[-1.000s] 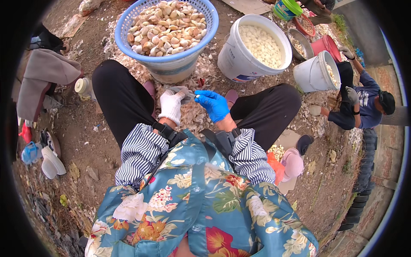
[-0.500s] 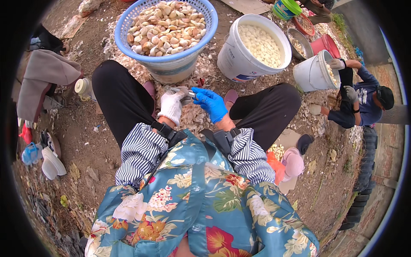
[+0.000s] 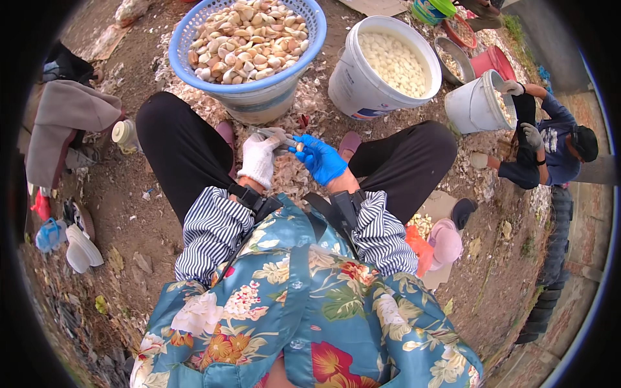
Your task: Peel garlic cloves and place them into buckets.
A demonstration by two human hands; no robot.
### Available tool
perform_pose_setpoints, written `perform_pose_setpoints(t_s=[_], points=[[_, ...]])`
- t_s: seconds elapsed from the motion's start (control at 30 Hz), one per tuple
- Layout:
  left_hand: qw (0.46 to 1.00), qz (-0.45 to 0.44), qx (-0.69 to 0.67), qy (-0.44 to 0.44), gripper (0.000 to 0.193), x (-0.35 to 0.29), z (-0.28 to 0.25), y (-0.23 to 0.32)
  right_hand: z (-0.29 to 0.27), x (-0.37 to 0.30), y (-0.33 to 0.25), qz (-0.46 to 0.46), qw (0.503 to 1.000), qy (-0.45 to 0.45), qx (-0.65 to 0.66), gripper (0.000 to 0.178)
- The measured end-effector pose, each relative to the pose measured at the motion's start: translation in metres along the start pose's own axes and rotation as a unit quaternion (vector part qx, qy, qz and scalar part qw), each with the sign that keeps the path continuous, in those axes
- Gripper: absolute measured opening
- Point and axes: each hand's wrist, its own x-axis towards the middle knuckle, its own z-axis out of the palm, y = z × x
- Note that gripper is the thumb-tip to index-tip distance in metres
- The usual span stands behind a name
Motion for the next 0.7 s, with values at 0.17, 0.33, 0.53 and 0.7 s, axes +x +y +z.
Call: perform_pose_setpoints(t_s=[0.17,0.33,0.53,0.7], points=[[1.000,0.001,-0.015,-0.027,0.017,-0.006,0.005,0.008,-0.004,0.002,0.002,0.012,0.999,-0.017,0.037,0.029],[0.999,-0.002,-0.010,-0.043,0.017,-0.007,0.003,0.005,-0.006,0.003,0.003,-0.002,0.999,-0.030,0.030,0.032],[0.993,-0.037,-0.071,-0.091,0.015,-0.004,-0.008,0.004,-0.009,0.001,0.001,-0.121,0.992,0.018,-0.039,0.025],[0.985,-0.046,0.165,0.022,0.017,-0.005,-0.008,0.007,-0.012,0.002,-0.006,-0.139,0.989,-0.042,-0.037,0.029]])
